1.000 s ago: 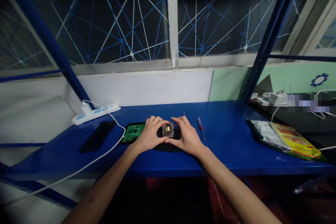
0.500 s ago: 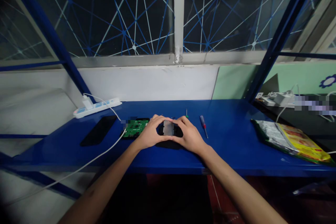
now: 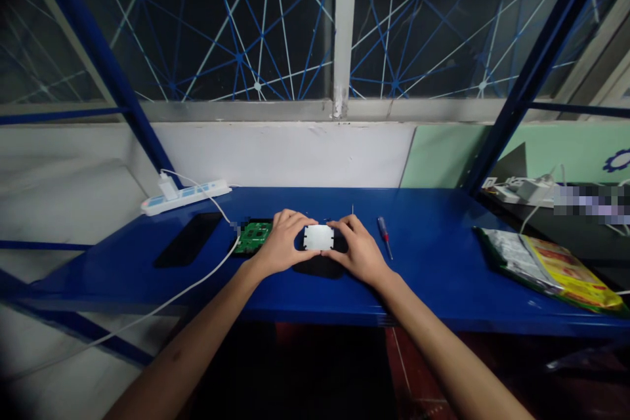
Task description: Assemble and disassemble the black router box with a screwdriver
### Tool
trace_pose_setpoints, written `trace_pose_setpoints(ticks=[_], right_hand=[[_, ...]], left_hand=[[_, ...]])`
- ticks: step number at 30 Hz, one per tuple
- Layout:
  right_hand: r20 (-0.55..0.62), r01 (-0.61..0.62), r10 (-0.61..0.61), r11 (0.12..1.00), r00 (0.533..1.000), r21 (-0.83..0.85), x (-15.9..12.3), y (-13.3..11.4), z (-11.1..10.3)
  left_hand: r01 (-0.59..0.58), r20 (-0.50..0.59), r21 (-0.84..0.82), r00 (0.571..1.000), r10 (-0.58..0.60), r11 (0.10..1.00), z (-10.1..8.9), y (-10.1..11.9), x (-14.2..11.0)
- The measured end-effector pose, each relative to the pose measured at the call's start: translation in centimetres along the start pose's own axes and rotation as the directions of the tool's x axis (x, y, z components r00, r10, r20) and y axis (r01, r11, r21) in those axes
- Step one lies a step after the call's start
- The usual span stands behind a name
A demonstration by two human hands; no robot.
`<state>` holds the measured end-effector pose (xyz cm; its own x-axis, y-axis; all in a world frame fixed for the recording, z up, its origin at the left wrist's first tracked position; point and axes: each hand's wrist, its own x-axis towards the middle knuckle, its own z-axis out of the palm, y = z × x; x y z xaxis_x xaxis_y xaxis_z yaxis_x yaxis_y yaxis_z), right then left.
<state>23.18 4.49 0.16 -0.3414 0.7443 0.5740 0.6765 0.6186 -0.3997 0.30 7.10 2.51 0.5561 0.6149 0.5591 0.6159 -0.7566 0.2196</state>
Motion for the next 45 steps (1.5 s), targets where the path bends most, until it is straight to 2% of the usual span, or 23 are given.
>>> trace_pose_setpoints(ticks=[12,29,40,45], right_hand=[[-0.026,0.039,-0.04,0.999,0.999,-0.036,-0.02,0.34,-0.74],[-0.04,0.042,-0.044,0.998,0.998,-0.052,0.04,0.31,-0.73],[-0.062,0.071,-0.072,0.997,0.995,-0.029,0.04,-0.1,-0.82],[-0.065,0.089,-0.09,0.996,0.994,-0.005,-0.1,-0.4,-0.68]], left_hand=[[-0.005,-0.038,0.082,0.999,0.008,0.997,-0.03,-0.5,-0.31],[0.002,-0.039,0.103,0.999,0.002,0.995,-0.01,-0.56,-0.47],[0.024,-0.017,0.124,1.0,-0.022,0.992,-0.13,-0.56,-0.42],[-0.008,0.022,0.144,1.0,0.005,0.989,-0.39,-0.27,-0.15]])
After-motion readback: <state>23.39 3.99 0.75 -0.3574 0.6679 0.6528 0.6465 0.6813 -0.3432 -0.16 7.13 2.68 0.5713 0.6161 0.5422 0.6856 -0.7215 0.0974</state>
